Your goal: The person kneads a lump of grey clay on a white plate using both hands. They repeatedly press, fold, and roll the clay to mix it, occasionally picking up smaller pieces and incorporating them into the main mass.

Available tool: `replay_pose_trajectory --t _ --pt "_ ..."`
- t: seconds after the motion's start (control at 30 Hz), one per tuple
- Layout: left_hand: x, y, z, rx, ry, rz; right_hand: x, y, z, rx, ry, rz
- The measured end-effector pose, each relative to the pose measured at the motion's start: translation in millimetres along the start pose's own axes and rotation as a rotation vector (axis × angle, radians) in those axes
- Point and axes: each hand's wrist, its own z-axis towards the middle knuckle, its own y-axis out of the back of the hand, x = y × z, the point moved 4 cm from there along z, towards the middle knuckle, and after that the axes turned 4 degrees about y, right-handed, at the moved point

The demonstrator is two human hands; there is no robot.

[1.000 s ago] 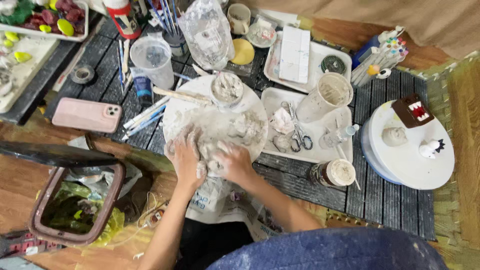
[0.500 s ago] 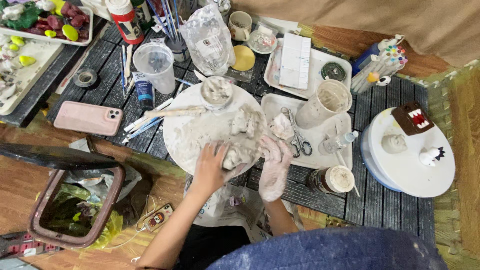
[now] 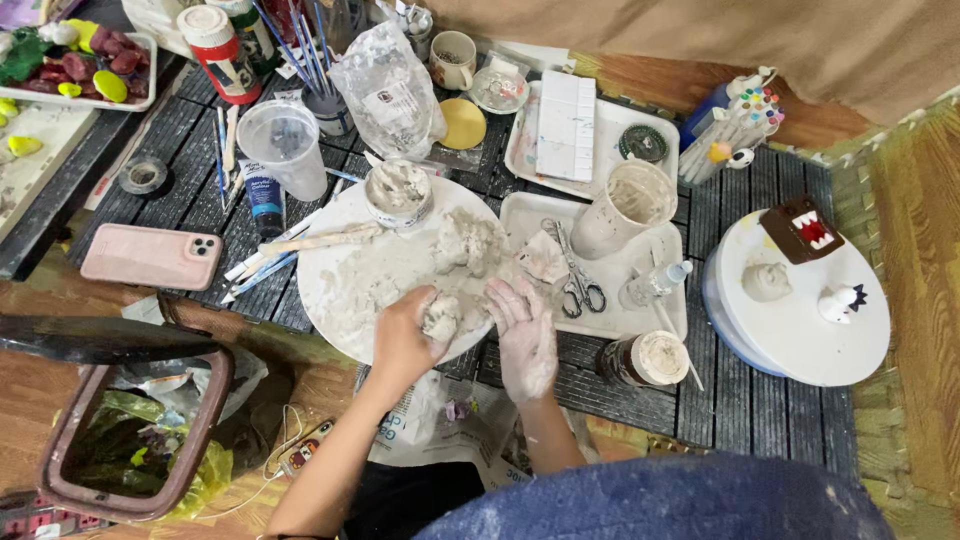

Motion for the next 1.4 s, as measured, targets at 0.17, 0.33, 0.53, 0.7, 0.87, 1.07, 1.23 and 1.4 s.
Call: replay_pose_trajectory --t 0.17,0.33,0.53,0.7,0.87,1.07,1.23,1.4 --pt "-12.1 -10.1 -12.7 0.072 -0.126 0.455 9.7 -2.2 3.4 0.056 -0.017 -0.101" --pt "-31.8 -1.8 -22.3 0.226 -0.142 0.011 20.6 -37.2 3.1 0.422 0.309 -0.921" --pt "-40.0 44.5 -20.6 0.189 -0.254 -0.001 27.8 -63.4 28.9 0.362 0.521 -1.39" --pt "-21.8 51.2 -35.4 0.001 -0.212 -0.003 -5.0 -47.6 53.1 0.301 0.609 -1.33" --pt "0.4 33.7 -37.5 -0.072 -0.198 0.08 -49.3 11.3 62.6 0.094 0.328 -0.906" --pt "5.8 29.1 -33.6 -0.053 -0.12 0.202 -35.8 65.3 68.1 -0.231 -0.05 0.417" --pt "19.5 36.0 -31.4 -0.086 -0.11 0.21 -2.5 40.3 50.9 -0.243 -0.141 0.533" --pt "51.2 21.2 -37.7 -0.126 -0.118 0.372 10.0 30.1 28.7 0.021 0.152 0.086"
